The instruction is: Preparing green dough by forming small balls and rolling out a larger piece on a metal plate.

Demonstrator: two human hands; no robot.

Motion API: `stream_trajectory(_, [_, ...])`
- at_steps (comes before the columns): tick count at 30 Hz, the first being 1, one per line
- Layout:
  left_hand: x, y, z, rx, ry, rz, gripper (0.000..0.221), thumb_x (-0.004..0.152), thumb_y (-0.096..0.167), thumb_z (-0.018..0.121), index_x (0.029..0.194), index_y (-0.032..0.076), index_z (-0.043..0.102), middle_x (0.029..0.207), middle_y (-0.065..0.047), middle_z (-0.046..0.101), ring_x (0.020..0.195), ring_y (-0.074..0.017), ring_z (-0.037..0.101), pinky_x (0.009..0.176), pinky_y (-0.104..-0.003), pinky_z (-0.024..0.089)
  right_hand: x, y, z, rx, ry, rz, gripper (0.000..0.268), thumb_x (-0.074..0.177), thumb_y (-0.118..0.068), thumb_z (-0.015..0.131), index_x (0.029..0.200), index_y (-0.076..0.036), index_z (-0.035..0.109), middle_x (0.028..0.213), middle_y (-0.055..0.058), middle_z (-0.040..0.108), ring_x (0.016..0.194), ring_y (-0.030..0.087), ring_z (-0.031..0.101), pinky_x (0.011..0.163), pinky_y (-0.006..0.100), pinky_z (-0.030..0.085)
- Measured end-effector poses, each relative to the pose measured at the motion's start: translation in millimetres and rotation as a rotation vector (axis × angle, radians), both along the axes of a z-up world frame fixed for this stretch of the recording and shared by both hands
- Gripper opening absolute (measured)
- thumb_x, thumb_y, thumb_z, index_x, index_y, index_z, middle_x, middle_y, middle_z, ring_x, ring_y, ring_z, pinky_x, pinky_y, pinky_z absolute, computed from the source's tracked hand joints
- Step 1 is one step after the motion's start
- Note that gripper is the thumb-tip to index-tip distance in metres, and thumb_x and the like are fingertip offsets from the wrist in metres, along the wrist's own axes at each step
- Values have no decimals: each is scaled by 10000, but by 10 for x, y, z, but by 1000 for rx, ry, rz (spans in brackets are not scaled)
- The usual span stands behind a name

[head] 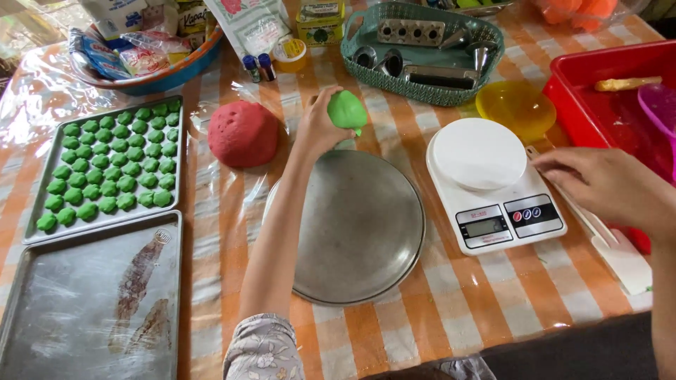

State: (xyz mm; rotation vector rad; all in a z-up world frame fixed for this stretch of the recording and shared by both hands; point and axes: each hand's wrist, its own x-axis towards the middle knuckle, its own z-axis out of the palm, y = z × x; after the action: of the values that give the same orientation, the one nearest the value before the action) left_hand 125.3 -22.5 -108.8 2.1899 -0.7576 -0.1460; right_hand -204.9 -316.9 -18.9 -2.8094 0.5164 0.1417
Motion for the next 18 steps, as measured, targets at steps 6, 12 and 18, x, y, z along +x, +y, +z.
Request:
stream_trajectory(6, [80,113,-133,-20,-53,-32,1000,688,380,946,1496,312,361,1513,-119,363,1329,-418,451,979,-601,445,-555,-459,-920,-231,319,-221,486,1024,-439,440,1397,-169,595,1423,69,659,1276,327,667,987,511,558])
stream_trajectory(12, [-34,164,234,67,326,-46,876,922,546,577,1623,209,174,1692,-89,231,1525,-314,284,1179,-493,320,-794,-548,-1355,-725,104,-184,466,1018,-324,546,1457,-185,619,1202,16,779,1028,152,790,836,280,685])
stream_trajectory(18, [-64,141,-47,-15,149,20,865,939,603,486,1563,32,306,1575,-161,426,1437,-331,413,1095,-466,406,-1093,-688,-1581,-526,-126,-298,217,1011,-128,566,1175,13,579,1061,264,696,854,483,714,698,536,566])
